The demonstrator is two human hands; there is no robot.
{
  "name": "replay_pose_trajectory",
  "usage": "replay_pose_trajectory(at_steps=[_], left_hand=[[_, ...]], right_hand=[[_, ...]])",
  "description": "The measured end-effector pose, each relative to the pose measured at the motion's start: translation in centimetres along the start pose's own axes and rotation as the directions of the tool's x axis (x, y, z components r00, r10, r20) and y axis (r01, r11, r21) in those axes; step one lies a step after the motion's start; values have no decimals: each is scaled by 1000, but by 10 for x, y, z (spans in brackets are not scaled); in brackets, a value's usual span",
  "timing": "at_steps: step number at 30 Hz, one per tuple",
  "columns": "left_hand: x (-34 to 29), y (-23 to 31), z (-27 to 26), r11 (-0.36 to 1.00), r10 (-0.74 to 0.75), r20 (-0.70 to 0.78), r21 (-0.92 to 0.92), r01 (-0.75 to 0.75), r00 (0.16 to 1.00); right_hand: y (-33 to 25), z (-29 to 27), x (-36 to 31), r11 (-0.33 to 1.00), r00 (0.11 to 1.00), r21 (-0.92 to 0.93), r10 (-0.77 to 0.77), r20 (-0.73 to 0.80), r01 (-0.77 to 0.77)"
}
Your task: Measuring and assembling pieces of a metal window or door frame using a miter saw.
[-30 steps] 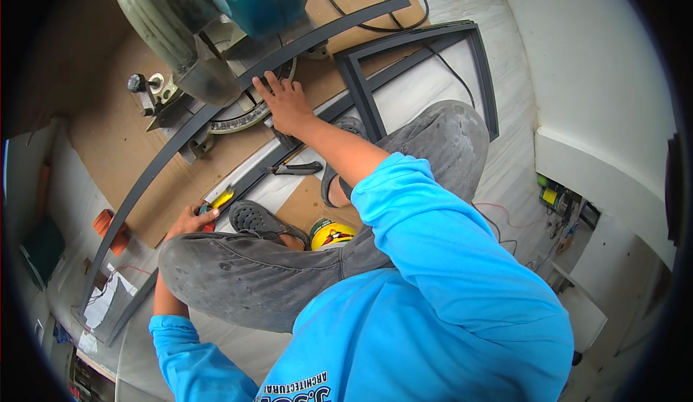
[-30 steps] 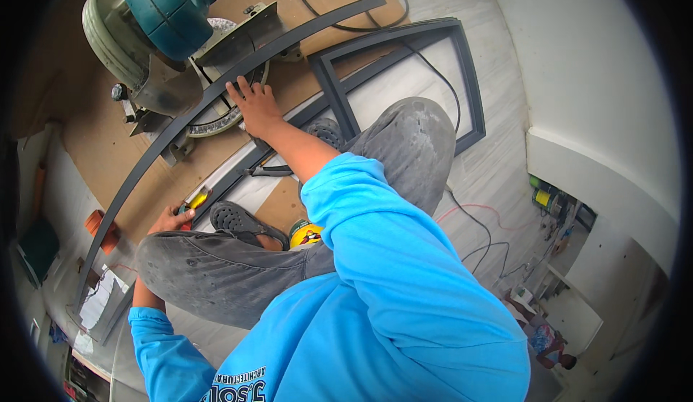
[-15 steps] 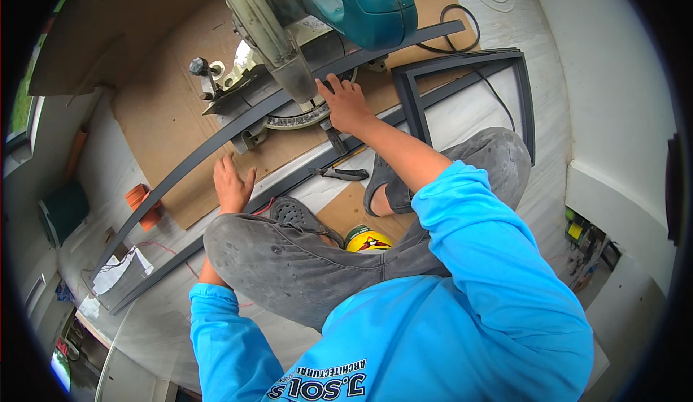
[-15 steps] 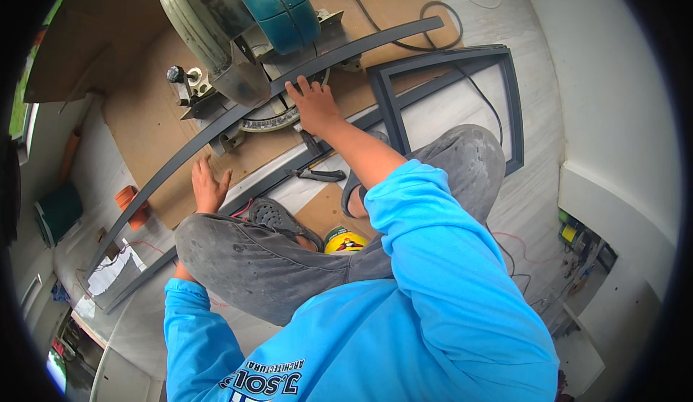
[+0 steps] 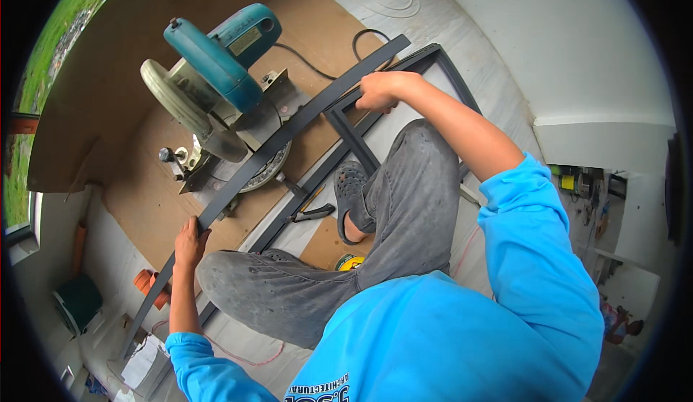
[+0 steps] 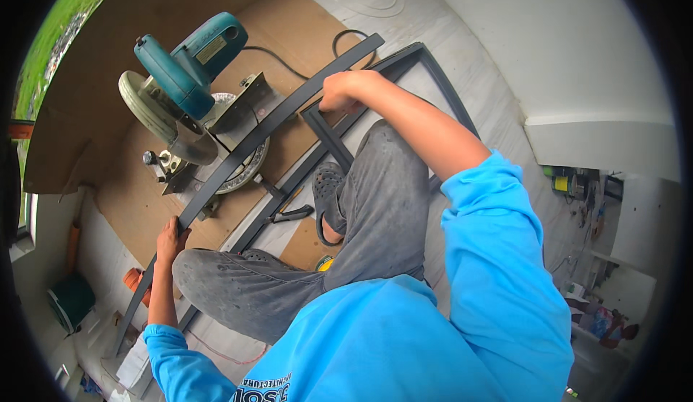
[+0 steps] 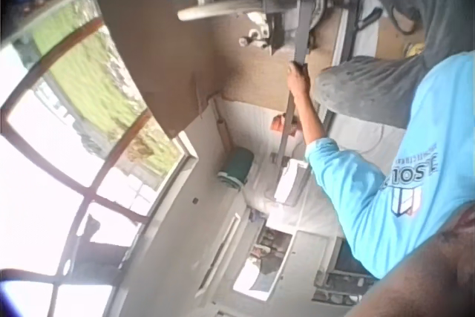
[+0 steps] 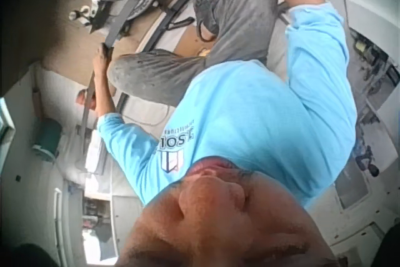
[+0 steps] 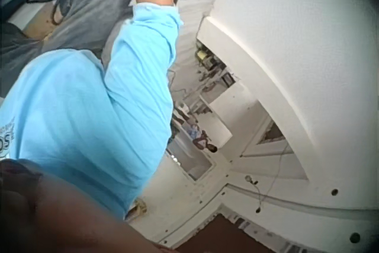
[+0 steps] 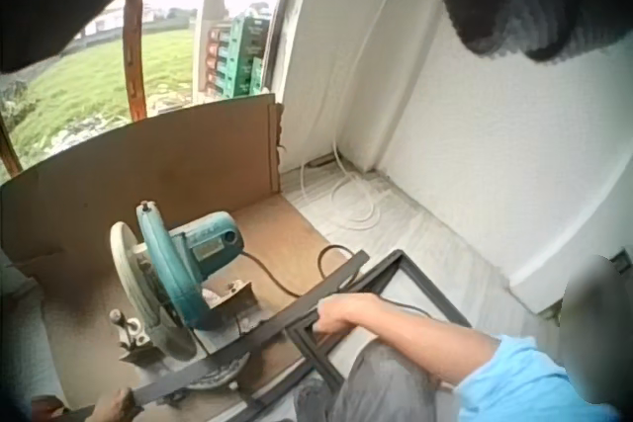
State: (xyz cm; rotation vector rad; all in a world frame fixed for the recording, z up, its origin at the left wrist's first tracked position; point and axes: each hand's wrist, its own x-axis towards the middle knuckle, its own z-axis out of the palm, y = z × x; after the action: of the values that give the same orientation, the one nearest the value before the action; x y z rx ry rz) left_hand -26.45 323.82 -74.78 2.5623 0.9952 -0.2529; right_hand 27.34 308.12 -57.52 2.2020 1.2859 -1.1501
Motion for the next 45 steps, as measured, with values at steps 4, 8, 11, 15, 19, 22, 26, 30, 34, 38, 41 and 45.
replay_pose_trajectory(at_steps=[4,8,11,15,19,22,26,30,34,38,41,45], left_hand=[[-31,17,-27,996,91,-24,21,-90,996],[-64,37,-70,987,144,-84,78,-137,986],[-94,44,-99,992,75,-122,113,-62,990],[-145,69,-144,996,41,-163,88,-27,986],[-177,110,-163,997,80,-128,-5,-81,989],[-200,124,-154,957,-20,-89,-291,-7,996],[-254,78,-120,989,-148,37,23,148,988],[-278,110,-114,976,-169,41,143,161,985],[-299,120,-105,948,-256,49,205,242,965],[-315,97,-88,952,-254,49,187,241,966],[-321,85,-79,952,-246,47,201,233,968],[-320,81,-70,954,-246,87,200,225,965]], right_hand=[[120,12,-68,780,864,606,188,-467,157],[134,39,-69,157,694,783,382,-610,602],[114,25,-63,0,364,398,404,-839,918],[93,10,-113,-116,136,92,471,-871,989],[99,29,-163,-165,129,57,470,-873,985],[96,55,-186,-176,204,139,437,-876,974],[88,107,-204,-253,313,217,453,-835,943],[80,162,-227,-303,308,171,497,-811,938],[69,196,-235,-249,304,210,444,-843,945],[62,214,-227,-240,298,207,456,-839,948],[64,221,-227,-257,347,252,454,-820,933],[70,229,-225,-268,414,323,447,-793,908]])
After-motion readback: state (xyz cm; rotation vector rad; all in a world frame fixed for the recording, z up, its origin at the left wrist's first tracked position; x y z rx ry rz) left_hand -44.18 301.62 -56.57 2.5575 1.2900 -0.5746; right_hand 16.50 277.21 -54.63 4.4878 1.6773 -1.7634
